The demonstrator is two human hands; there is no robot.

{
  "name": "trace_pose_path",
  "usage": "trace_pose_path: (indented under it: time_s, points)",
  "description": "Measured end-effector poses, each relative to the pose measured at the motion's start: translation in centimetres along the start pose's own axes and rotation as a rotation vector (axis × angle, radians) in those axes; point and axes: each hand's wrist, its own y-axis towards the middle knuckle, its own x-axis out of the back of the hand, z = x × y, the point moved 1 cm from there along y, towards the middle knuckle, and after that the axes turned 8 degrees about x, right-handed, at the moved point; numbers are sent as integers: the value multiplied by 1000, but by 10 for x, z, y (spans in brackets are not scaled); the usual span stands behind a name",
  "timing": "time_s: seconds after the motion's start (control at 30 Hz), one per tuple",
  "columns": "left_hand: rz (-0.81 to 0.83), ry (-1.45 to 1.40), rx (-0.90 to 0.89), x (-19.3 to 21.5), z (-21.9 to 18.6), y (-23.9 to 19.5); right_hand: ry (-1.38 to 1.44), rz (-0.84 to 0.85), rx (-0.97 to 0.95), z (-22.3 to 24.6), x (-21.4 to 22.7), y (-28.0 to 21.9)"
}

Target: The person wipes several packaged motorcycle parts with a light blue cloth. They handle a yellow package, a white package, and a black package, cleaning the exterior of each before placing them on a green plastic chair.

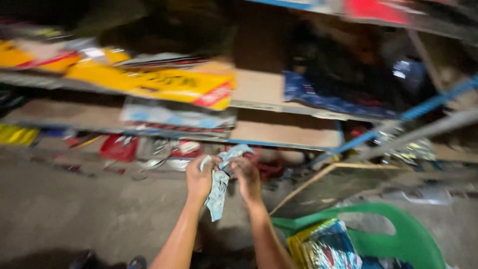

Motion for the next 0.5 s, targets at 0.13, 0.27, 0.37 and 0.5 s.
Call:
trace_pose_path:
  time_s: [0.13, 0.27, 0.37, 0.5]
  points:
    - [-186, -16, 25, 71, 16, 22, 33, -64, 193, -18, -45, 17]
    - [-317, -71, 88, 122, -8, 33, 72, -101, 122, 17, -48, 28]
    - [-238, -181, 127, 152, -18, 57, 59, -118, 11, 13, -43, 46]
    - [-59, 155, 253, 173, -29, 94, 450, -68, -292, 22, -48, 70]
